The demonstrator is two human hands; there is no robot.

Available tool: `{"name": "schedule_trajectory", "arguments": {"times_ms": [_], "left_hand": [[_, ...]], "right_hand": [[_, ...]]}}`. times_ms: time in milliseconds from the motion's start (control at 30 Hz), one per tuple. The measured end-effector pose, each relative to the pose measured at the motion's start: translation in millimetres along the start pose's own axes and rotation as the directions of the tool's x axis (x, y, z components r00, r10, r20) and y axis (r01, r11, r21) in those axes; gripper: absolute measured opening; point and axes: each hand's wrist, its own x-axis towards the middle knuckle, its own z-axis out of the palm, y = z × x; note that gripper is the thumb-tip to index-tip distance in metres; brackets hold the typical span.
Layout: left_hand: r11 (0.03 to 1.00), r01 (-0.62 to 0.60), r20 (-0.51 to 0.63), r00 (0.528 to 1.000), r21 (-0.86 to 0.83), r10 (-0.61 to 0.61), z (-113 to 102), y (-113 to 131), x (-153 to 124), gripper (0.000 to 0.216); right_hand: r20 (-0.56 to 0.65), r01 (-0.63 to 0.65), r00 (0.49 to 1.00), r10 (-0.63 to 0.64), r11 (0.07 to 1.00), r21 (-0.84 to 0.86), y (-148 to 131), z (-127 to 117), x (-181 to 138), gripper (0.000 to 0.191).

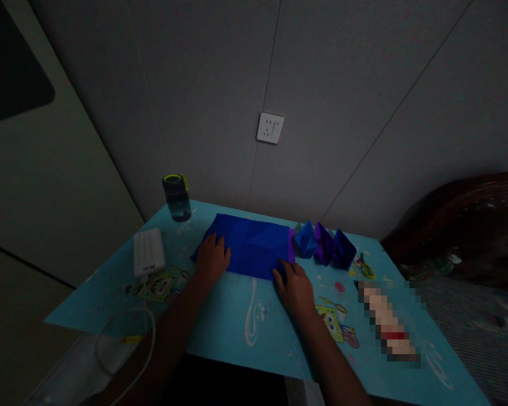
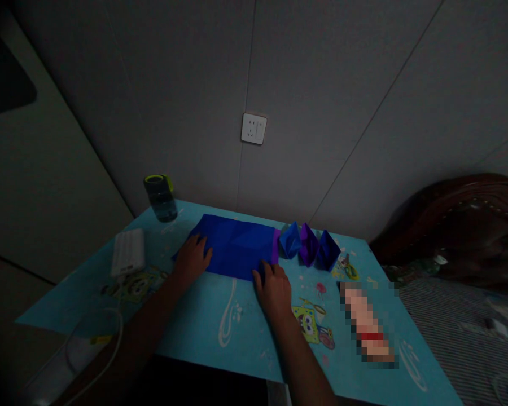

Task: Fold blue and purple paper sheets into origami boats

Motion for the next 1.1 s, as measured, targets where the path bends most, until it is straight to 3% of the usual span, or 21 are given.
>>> {"name": "schedule_trajectory", "arguments": {"times_ms": [200,367,533,733,900,967,1100], "left_hand": [[0.989,0.119,-0.031,0.993,0.090,-0.116,-6,-12,3,0.053],[0.973,0.195,-0.038,0.981,0.120,-0.192,-14,-18,7,0.064],[0.983,0.167,-0.005,0.986,0.073,-0.167,-17,-15,7,0.063],[0.992,0.123,-0.127,0.985,0.028,-0.118,-20,-15,8,0.055],[0.995,0.101,-0.134,0.986,-0.025,-0.103,-28,-6,5,0.055],[0.992,0.116,-0.137,0.983,-0.053,-0.122,-30,-4,5,0.054],[0.990,0.100,-0.182,0.976,-0.103,-0.117,-32,-5,6,0.050]], "right_hand": [[-0.032,0.070,0.997,-0.069,0.996,0.048,-11,12,10,0.048],[-0.053,0.042,0.998,-0.038,0.996,0.079,-8,13,9,0.051],[-0.043,0.039,0.999,-0.031,0.983,0.177,1,16,5,0.044],[-0.081,0.041,0.997,-0.014,0.938,0.344,6,20,5,0.042],[-0.191,0.042,0.976,0.106,0.765,0.642,-3,11,9,0.039],[-0.200,0.030,0.961,0.192,0.647,0.762,-8,9,9,0.052],[-0.071,-0.069,0.935,0.347,0.374,0.925,-12,13,12,0.092]]}}
